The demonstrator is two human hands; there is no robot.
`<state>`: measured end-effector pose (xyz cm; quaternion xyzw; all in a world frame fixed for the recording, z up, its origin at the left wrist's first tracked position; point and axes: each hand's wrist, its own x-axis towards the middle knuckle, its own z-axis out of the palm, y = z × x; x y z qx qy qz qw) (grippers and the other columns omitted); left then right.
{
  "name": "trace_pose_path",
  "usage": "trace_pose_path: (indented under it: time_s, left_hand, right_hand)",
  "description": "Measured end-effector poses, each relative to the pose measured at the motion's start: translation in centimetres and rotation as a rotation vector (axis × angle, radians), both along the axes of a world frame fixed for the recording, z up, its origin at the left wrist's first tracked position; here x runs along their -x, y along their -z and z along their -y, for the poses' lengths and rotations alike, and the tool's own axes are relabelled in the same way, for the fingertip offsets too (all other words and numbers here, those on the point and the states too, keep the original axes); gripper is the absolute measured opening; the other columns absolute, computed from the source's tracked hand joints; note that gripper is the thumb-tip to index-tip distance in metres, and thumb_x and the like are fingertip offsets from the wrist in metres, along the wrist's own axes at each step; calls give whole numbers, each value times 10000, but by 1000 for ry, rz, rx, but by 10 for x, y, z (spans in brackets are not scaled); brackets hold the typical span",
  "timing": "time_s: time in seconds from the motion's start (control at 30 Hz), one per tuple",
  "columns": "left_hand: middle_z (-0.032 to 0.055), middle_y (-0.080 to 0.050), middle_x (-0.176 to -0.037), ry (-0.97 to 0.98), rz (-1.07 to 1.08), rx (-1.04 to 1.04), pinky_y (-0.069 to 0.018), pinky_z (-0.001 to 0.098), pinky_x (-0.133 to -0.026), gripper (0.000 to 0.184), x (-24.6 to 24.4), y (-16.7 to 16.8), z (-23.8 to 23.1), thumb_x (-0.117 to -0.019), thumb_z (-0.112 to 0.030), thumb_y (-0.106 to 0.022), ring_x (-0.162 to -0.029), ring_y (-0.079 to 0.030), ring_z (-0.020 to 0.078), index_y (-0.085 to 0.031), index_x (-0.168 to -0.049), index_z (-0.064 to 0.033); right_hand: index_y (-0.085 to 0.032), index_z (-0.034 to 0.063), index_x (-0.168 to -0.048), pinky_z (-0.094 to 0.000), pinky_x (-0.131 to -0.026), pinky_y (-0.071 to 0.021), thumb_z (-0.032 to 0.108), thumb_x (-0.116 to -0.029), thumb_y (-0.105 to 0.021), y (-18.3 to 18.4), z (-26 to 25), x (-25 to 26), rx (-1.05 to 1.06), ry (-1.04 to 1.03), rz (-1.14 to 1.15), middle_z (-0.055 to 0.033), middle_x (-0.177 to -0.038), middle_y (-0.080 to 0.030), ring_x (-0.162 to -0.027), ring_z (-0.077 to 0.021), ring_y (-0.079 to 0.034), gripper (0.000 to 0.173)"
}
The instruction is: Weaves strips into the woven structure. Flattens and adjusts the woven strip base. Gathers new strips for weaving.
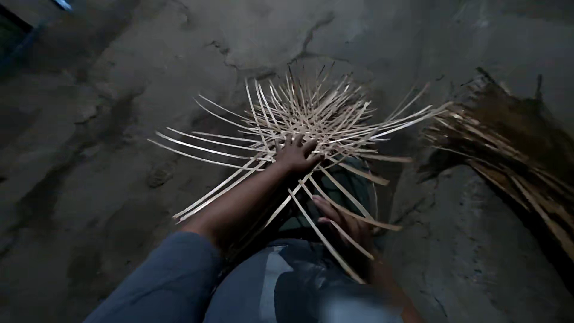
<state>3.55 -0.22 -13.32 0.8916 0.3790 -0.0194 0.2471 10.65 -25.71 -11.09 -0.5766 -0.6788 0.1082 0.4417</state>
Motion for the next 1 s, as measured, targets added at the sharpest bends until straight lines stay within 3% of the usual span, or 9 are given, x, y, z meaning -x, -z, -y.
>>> trace_pose_path:
  time_s: [0.07, 0.17, 0.33, 0.43, 0.5, 0.53, 0.57, 0.63, 1.0]
  left_hand:
    - [46, -252, -1698, -6, 34, 55, -26, 848, -1113, 687, 11, 7, 6, -954, -800, -303, -1563, -144, 420, -323, -1573, -503]
    - [52, -264, -1693, -29, 87, 9, -15, 852, -1104, 578, 9, 15, 13, -1016, -682, -327, -1560, -152, 419, -334, -1567, -507]
    - [67, -255, -1693, -23, 85, 9, -17, 844, -1098, 525, 5, 7, 20, -1048, -550, -386, -1557, -136, 432, -343, -1568, -492]
    - [52, -269, -1690, -34, 77, 10, -27, 825, -1116, 522, 4, 8, 19, -1046, -565, -356, -1560, -151, 409, -343, -1564, -501]
    - [49, -268, -1691, -51, 87, 17, -35, 826, -1116, 560, 3, 11, 18, -1041, -579, -361, -1562, -145, 409, -311, -1588, -469]
    - [44, -261, -1694, -60, 92, 24, -49, 818, -1119, 603, 3, 13, 17, -1033, -584, -375, -1563, -144, 405, -278, -1610, -437]
    - [41, -246, -1699, -71, 103, 45, -52, 815, -1124, 645, 3, 14, 16, -1026, -595, -395, -1567, -126, 400, -250, -1625, -408]
    - [10, -201, -1714, -83, 106, 59, -54, 821, -1118, 684, 0, 24, 14, -997, -626, -405, -1572, -98, 390, -230, -1627, -424]
    - [-30, -218, -1709, -89, 121, 59, -64, 807, -1127, 611, -3, 25, 24, -1022, -603, -392, -1566, -151, 368, -282, -1604, -455]
  right_hand:
    - [-639, 70, -1397, -319, -1046, -557, 332, -1077, -522, -5, -9, 3, 25, -66, -64, -96, -1356, -681, -1214, -153, -673, 430]
    - [-694, 51, -1296, -407, -1131, -505, 318, -1095, -490, 1, -41, 1, -52, -305, -218, -162, -1424, -620, -1341, -254, -590, 391]
    - [-708, -10, -1229, -384, -1015, -578, 367, -1122, -382, 1, -67, 9, 17, -265, -209, -117, -1234, -735, -1117, -184, -718, 510]
    - [-727, -8, -1111, -370, -1014, -571, 309, -1122, -382, -3, -65, 21, 159, -306, -450, -77, -1132, -756, -1097, -157, -707, 469]
    - [-691, 46, -931, -238, -711, -578, 311, -1121, -381, -5, -57, 31, 275, -218, -718, 35, -841, -714, -748, -32, -662, 449]
    - [-653, 80, -860, -193, -558, -513, 289, -1115, -367, -2, -54, 34, 295, -167, -851, 70, -715, -637, -593, -1, -572, 436]
    - [-628, 104, -796, -178, -488, -451, 285, -1108, -355, 2, -51, 35, 297, -113, -952, 86, -635, -570, -514, 7, -498, 452]
    - [-600, 128, -730, -177, -471, -405, 287, -1102, -352, 9, -41, 32, 287, -50, -1018, 93, -596, -519, -489, 9, -444, 474]
    - [-611, 104, -743, -135, -501, -424, 221, -1107, -402, 6, -27, 36, 284, -41, -872, 117, -585, -524, -502, 47, -471, 435]
